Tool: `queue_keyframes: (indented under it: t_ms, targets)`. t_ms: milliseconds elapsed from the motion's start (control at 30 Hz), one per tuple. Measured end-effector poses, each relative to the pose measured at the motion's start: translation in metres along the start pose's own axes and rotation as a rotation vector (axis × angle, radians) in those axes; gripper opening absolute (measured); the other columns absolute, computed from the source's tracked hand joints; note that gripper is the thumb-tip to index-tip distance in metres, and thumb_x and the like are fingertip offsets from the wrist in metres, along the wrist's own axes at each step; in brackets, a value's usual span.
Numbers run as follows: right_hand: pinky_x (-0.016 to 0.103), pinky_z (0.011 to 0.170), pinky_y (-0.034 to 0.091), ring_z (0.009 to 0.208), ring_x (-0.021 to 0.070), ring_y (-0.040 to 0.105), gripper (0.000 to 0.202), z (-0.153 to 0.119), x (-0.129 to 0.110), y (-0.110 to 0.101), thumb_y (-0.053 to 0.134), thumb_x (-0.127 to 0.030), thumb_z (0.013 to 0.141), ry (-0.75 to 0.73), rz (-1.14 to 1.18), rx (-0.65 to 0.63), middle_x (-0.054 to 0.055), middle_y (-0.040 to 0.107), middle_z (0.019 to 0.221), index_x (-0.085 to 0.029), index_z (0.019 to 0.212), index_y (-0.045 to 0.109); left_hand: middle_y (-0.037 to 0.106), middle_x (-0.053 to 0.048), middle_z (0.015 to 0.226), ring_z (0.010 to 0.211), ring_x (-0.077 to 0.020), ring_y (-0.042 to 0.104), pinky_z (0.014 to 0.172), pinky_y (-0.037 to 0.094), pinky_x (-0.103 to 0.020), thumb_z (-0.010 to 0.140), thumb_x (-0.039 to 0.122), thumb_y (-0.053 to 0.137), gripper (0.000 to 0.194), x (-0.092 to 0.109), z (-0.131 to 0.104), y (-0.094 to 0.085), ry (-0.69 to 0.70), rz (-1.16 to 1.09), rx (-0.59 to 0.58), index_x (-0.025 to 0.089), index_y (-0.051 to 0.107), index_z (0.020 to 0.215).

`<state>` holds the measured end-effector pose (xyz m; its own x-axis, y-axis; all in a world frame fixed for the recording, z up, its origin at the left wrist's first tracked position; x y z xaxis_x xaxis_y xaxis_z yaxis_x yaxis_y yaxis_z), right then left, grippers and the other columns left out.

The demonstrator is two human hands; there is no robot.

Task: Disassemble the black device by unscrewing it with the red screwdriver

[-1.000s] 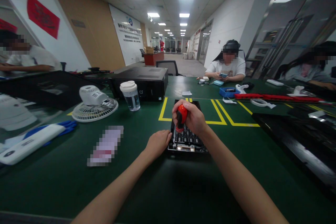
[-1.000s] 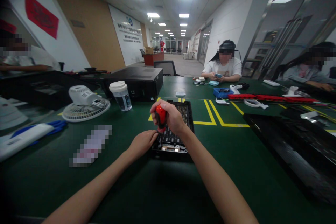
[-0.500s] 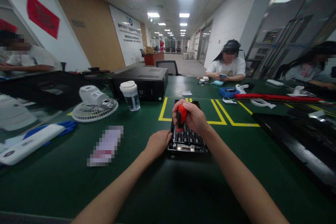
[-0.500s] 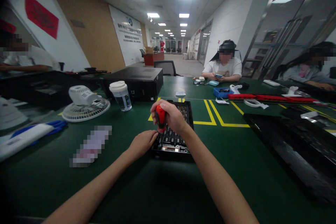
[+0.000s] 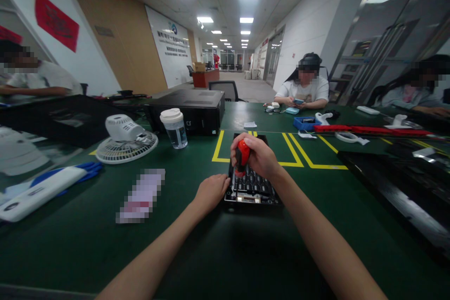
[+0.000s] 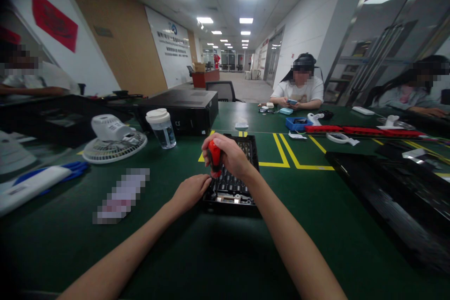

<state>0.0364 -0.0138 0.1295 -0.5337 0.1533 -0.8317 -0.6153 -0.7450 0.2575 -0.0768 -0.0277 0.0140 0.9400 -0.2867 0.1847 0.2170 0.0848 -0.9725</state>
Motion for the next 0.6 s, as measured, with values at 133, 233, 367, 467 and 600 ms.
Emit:
queue_keyframes:
  t_ms: [133,233,367,467,600]
  targets:
    - [0.026,0.056,0.048,0.06,0.0111,0.055,0.021,-0.0003,-0.0011,0.0008,0.04,-0.025,0.085,-0.008,-0.006,-0.015,0.003,0.054,0.071,-0.012,0.083,0.056,0.064,-0.007,0.091,0.084,-0.0173,0.059,0.069,0.041,-0.026,0.092,0.039,0.021,0.042,0.0002,0.0007,-0.0004,-0.004,0.008,-0.001,0.019,0.057,0.088]
    - [0.026,0.058,0.049,0.061,0.0109,0.055,0.02,-0.001,-0.0017,0.001,0.04,-0.024,0.086,-0.001,-0.012,-0.027,0.003,0.054,0.072,-0.012,0.084,0.056,0.064,-0.007,0.091,0.085,-0.017,0.059,0.07,0.041,-0.025,0.092,0.039,0.021,0.042,0.0001,0.0008,-0.0002,-0.009,0.002,-0.009,0.019,0.058,0.089]
    - [0.026,0.059,0.05,0.062,0.011,0.056,0.021,-0.0018,-0.0021,0.0004,0.04,-0.026,0.086,0.017,-0.037,-0.036,0.003,0.054,0.072,-0.012,0.085,0.055,0.064,-0.007,0.092,0.086,-0.0168,0.059,0.071,0.041,-0.026,0.092,0.039,0.021,0.042,-0.0003,0.0006,0.0006,-0.011,-0.014,-0.011,0.019,0.058,0.091]
    - [0.027,0.061,0.05,0.063,0.0114,0.056,0.021,-0.0021,-0.0022,-0.0004,0.041,-0.029,0.086,0.033,-0.062,-0.035,0.003,0.055,0.073,-0.012,0.086,0.054,0.064,-0.007,0.094,0.089,-0.017,0.059,0.075,0.041,-0.026,0.091,0.039,0.023,0.041,-0.0004,0.0002,0.0008,-0.016,-0.023,-0.008,0.019,0.058,0.092]
    - [0.028,0.061,0.051,0.063,0.0116,0.057,0.02,-0.0027,-0.0033,-0.0005,0.042,-0.029,0.085,0.042,-0.078,-0.038,0.002,0.055,0.074,-0.013,0.086,0.054,0.064,-0.007,0.096,0.091,-0.017,0.059,0.077,0.042,-0.026,0.091,0.038,0.023,0.04,0.0005,-0.0002,0.0,-0.026,-0.032,-0.016,0.019,0.059,0.094]
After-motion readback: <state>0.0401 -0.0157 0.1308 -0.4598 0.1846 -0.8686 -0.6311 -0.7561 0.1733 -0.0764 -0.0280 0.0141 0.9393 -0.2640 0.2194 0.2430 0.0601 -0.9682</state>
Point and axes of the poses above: each hand's wrist, its own z-axis towards the middle knuckle, its own y-axis out of the palm, x = y × z, the point moved 5 cm from there along z, towards the middle knuckle
